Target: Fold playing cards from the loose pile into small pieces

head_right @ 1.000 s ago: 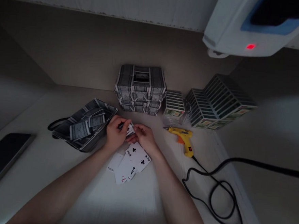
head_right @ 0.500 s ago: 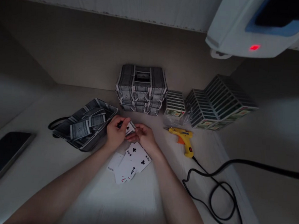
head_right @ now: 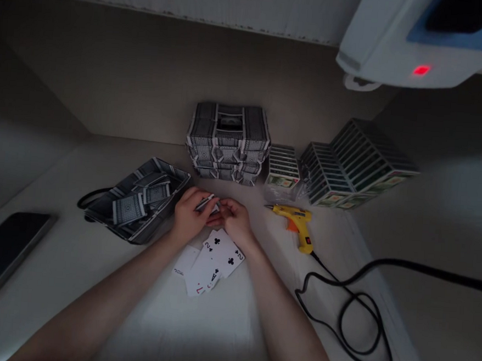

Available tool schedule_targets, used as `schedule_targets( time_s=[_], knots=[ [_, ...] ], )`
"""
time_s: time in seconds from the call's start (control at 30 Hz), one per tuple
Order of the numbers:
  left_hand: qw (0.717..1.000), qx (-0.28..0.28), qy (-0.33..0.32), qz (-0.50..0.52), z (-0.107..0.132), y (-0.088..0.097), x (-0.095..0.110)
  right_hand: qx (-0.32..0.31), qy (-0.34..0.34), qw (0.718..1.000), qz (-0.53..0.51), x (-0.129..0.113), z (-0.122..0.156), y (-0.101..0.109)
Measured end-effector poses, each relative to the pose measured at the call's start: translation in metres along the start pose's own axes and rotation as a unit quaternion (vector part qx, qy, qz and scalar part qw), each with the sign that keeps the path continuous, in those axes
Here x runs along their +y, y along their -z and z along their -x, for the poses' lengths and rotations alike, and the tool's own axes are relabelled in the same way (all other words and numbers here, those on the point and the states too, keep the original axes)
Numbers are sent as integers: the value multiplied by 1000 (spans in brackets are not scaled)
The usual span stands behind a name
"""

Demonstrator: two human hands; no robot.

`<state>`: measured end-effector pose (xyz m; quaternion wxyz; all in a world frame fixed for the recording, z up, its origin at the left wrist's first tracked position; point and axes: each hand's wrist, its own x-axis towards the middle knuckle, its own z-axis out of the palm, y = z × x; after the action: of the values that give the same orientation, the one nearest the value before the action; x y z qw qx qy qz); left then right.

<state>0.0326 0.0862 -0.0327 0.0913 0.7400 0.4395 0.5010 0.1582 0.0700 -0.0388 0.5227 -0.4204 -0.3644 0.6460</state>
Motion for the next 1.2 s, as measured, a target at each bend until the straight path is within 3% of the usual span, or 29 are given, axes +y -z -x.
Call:
schedule_targets(
  time_s=[0.1,0.23,0.43,0.8,1.03,1.2],
  knots=[
    [1000,-12,6,-6,-1,-1,-1,5,-1,1000,15,0,0,-1],
    [999,-17,-34,-1,-1,2,2,-9,-20,999,39,-4,2,-2],
    [996,19,-80,23,0,4,4,-26,-9,997,71,-9,5,-4],
    [998,-11,-54,34,1,5,4,-32,1,990,136,-8,9,-5],
    [997,33,30,56,-1,3,6,14,40,988,151,-7,11,-12],
    [996,47,48,64,-3,3,7,37,40,985,164,-4,9,-13]
  ],
)
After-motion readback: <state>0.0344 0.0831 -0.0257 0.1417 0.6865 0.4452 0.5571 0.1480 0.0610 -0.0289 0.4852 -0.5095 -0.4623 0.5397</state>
